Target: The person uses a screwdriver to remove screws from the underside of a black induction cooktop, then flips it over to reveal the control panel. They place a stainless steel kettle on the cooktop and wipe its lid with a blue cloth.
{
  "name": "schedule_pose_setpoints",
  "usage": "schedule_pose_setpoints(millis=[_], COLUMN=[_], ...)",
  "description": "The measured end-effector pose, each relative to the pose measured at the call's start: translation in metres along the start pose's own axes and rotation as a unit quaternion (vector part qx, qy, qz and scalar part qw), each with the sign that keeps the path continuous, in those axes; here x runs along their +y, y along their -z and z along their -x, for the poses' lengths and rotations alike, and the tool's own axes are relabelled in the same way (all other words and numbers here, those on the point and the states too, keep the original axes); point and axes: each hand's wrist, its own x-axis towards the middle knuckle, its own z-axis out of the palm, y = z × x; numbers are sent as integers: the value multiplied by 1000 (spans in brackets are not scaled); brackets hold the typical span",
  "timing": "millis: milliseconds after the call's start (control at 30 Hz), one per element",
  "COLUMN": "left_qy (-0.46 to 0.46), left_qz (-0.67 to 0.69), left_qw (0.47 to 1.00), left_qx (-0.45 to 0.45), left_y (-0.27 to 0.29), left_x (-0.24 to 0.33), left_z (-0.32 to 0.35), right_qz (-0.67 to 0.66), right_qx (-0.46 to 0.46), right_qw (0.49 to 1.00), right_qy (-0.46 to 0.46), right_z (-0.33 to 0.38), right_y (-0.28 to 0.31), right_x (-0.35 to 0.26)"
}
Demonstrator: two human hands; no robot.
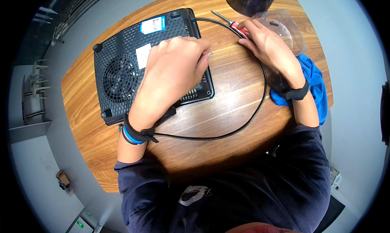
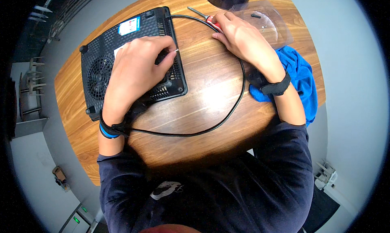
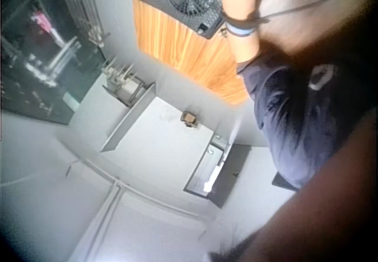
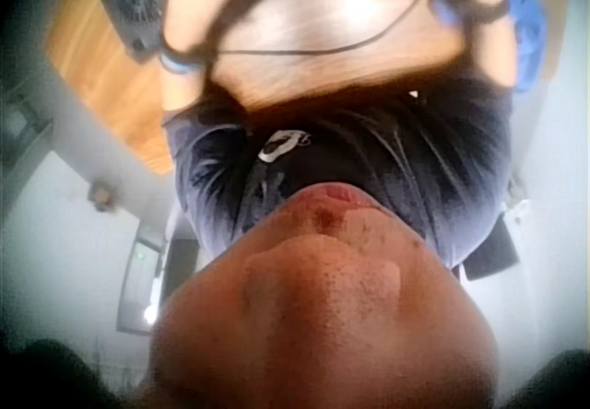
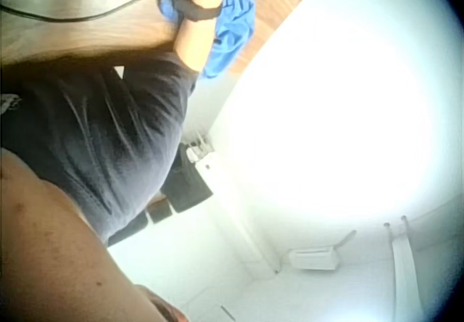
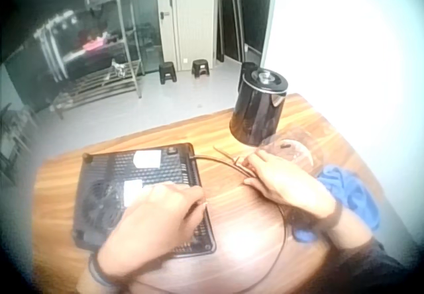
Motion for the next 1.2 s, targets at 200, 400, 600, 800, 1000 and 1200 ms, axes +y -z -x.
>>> schedule_pose_setpoints(millis=[200, 400, 600, 800, 1000, 1200], left_qy=[14, 11, 23, 36, 42, 40], left_qz=[-19, -10, 12, 18, 23, 24], left_qw=[1000, 1000, 1000, 999, 998, 998], left_qx=[-14, -9, -17, -28, -35, -32], left_y=[5, 5, 8, 9, 10, 9], left_x=[-4, -9, -10, -6, -6, -7], left_z=[2, 1, 1, 0, 0, 0], right_qz=[-4, -50, -37, -62, -44, -43], right_qx=[-21, -46, -42, -52, -89, -101], right_qw=[999, 997, 998, 991, 990, 989], right_qy=[-26, -46, 15, 111, 105, 103], right_z=[1, 2, -2, 0, -3, -2], right_y=[-4, 0, 25, 49, 50, 47], right_x=[10, 12, 9, -3, -1, 1])
